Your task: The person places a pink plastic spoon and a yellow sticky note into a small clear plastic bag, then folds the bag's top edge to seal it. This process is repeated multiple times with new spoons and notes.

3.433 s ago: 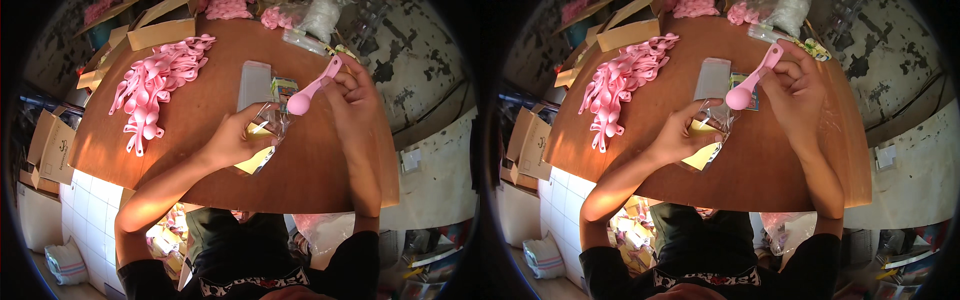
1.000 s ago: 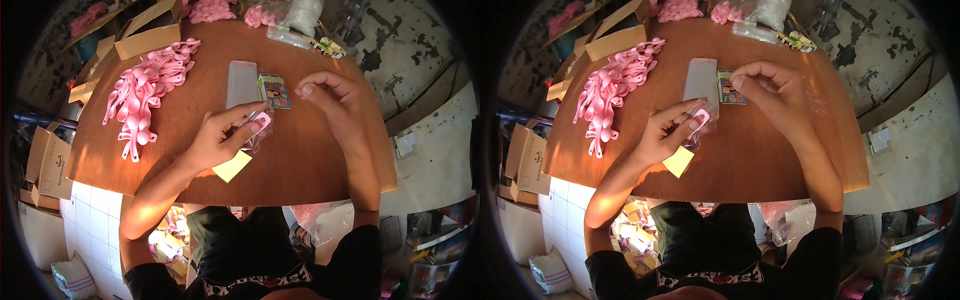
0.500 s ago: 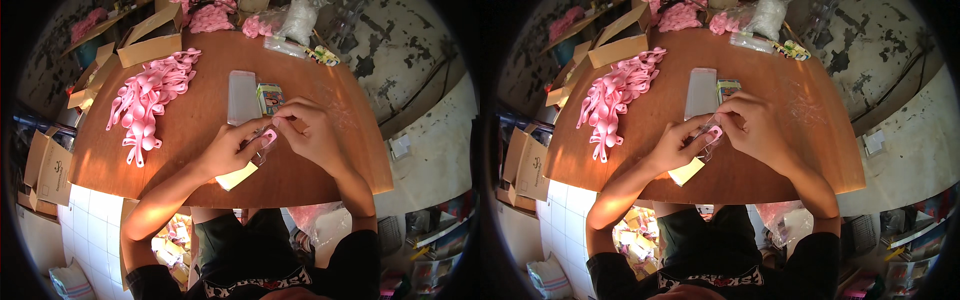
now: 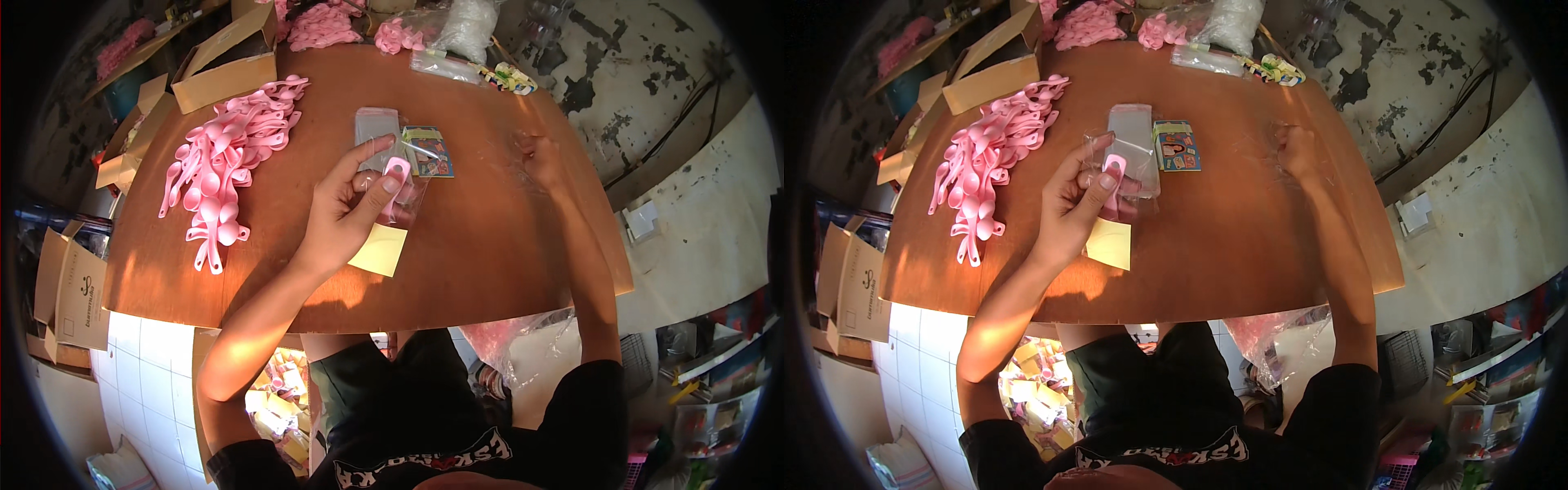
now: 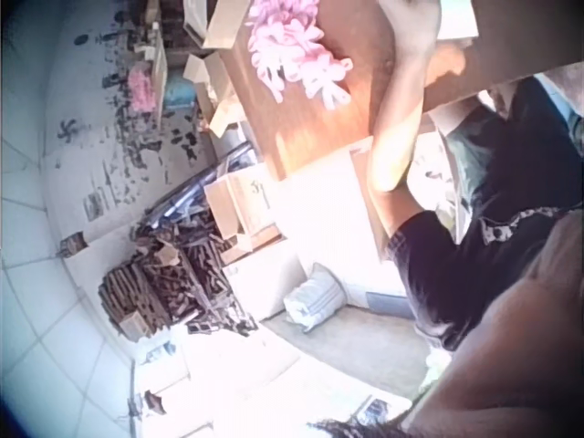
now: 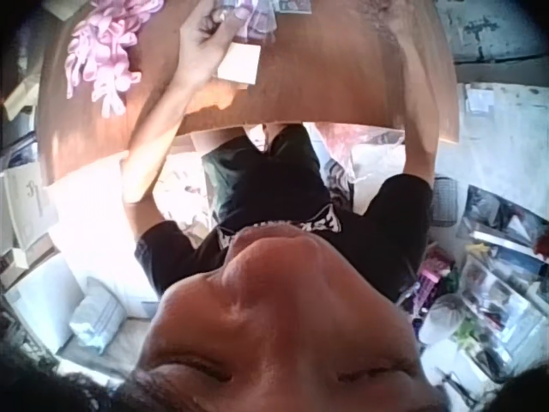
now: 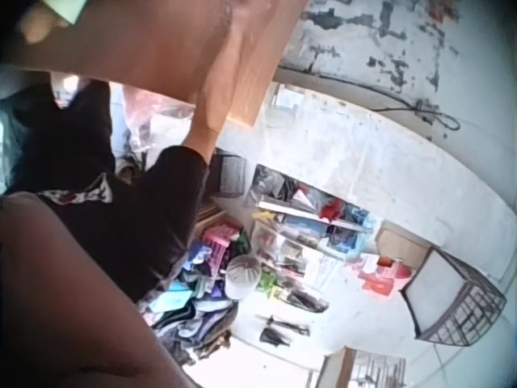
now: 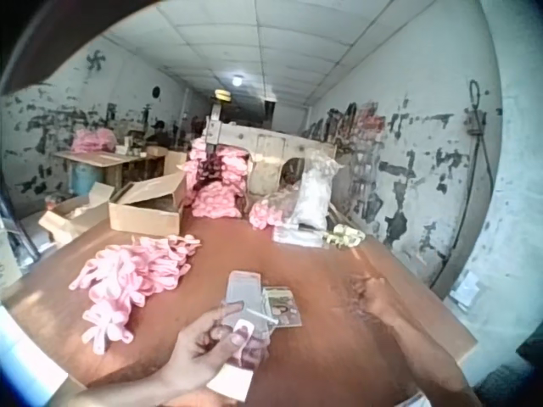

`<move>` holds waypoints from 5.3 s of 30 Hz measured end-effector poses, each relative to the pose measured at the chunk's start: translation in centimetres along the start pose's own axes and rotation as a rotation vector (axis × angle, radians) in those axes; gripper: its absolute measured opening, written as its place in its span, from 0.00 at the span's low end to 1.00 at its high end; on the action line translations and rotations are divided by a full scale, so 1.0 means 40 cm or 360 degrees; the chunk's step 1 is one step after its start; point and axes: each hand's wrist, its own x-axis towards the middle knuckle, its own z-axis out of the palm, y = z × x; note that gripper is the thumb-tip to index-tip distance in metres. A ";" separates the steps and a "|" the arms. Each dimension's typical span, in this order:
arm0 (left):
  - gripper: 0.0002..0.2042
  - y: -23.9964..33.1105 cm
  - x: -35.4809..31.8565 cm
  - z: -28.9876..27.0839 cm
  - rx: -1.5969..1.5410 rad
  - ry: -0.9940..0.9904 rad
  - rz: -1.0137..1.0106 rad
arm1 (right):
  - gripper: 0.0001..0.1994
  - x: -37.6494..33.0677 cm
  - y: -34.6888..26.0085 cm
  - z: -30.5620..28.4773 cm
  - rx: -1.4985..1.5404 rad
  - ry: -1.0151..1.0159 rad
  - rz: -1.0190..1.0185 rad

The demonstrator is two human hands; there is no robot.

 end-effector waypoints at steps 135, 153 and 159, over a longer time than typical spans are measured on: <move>0.14 0.111 -0.480 -0.006 0.0764 -0.0043 -0.0067 | 0.05 -0.202 -0.240 0.410 0.0157 0.0048 -0.1162; 0.03 0.040 -0.231 0.096 0.1235 0.0438 -0.0053 | 0.06 -0.126 -0.196 0.290 0.0399 0.0205 -0.1333; 0.08 0.029 -0.220 0.109 0.0799 0.0720 -0.0243 | 0.10 -0.078 -0.142 0.281 -0.0204 0.0485 -0.1291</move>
